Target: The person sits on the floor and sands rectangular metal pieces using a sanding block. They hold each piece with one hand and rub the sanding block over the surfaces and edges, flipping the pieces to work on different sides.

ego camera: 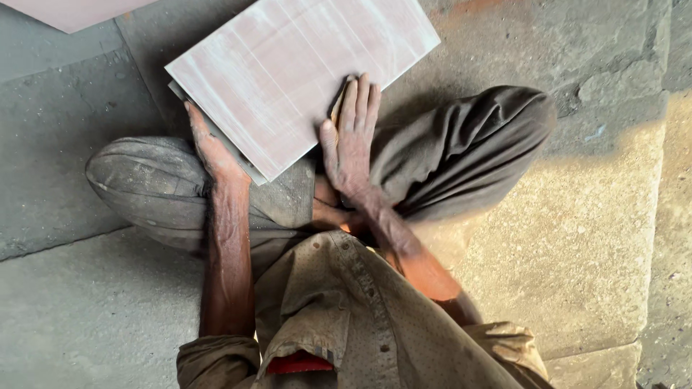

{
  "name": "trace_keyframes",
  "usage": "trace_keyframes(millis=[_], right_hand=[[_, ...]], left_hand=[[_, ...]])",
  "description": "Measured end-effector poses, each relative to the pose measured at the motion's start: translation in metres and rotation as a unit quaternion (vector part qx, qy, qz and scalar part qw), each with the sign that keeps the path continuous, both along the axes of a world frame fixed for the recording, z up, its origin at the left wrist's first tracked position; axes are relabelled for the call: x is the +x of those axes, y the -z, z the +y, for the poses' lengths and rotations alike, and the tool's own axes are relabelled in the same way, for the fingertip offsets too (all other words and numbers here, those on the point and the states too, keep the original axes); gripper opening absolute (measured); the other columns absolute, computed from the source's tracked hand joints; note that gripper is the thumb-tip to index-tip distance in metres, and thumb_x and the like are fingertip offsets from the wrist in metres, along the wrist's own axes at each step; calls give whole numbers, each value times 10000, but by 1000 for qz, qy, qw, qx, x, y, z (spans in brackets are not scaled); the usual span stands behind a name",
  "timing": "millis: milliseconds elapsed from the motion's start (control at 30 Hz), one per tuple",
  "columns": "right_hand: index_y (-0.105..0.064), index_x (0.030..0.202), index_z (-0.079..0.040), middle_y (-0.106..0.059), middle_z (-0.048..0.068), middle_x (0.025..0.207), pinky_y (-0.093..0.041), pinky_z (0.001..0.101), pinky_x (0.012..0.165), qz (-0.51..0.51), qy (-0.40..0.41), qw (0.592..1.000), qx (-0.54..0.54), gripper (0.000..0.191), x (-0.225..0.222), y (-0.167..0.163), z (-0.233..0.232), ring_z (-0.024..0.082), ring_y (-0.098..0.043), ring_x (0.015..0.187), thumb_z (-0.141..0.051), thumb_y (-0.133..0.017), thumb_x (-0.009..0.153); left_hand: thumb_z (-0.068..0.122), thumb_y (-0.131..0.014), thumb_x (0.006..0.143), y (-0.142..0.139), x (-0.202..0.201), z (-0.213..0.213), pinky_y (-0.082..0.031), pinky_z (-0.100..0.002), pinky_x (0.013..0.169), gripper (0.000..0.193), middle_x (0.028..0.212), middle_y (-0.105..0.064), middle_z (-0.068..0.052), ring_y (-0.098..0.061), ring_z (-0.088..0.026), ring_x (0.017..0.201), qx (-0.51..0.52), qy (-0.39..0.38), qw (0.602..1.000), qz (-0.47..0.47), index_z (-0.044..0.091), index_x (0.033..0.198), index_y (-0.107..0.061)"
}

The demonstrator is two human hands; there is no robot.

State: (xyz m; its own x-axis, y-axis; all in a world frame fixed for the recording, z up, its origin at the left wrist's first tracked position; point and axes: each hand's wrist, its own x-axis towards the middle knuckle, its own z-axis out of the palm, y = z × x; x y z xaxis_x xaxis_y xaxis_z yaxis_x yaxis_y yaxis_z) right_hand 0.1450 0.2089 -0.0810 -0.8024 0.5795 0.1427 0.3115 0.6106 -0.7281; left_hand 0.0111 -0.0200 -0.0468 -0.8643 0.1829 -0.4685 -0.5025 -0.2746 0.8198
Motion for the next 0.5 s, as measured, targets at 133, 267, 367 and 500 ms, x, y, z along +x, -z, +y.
trace_keyframes(millis=[133,267,367,500], right_hand=[[-82,1743,-28,10,200,1832,-46,512,1425,-30,84,995,37,701,-30,14,92,359,12,1704,-482,-225,1228],[-134,1738,14,-23,228,1825,-51,566,1425,-12,96,995,34,678,-26,5,75,440,16,1707,-410,-263,1224],[-115,1709,48,-22,262,1795,-67,603,1402,0,-54,998,34,728,18,-20,-41,471,2,1688,-455,-321,1225],[-129,1668,75,-40,305,1743,-69,657,1352,-10,-310,942,126,816,61,-35,-116,509,-58,1632,-521,-388,1174]], left_hand=[[652,-312,1063,-3,1,2,-369,-520,1292,847,1742,-221,-206,-320,-382,1597,-16,-3,1000,-11,101,1691,-173],[642,-317,1050,-4,-1,9,-397,-540,1274,832,1728,-259,-210,-348,-381,1588,18,3,1000,12,116,1680,-179],[628,-367,1076,0,-3,13,-384,-509,1262,822,1724,-340,-201,-386,-380,1568,49,-16,999,6,78,1681,-282],[626,-402,1049,12,-3,15,-515,-509,1175,832,1620,-444,-241,-522,-381,1470,66,-17,998,12,65,1652,-285]])
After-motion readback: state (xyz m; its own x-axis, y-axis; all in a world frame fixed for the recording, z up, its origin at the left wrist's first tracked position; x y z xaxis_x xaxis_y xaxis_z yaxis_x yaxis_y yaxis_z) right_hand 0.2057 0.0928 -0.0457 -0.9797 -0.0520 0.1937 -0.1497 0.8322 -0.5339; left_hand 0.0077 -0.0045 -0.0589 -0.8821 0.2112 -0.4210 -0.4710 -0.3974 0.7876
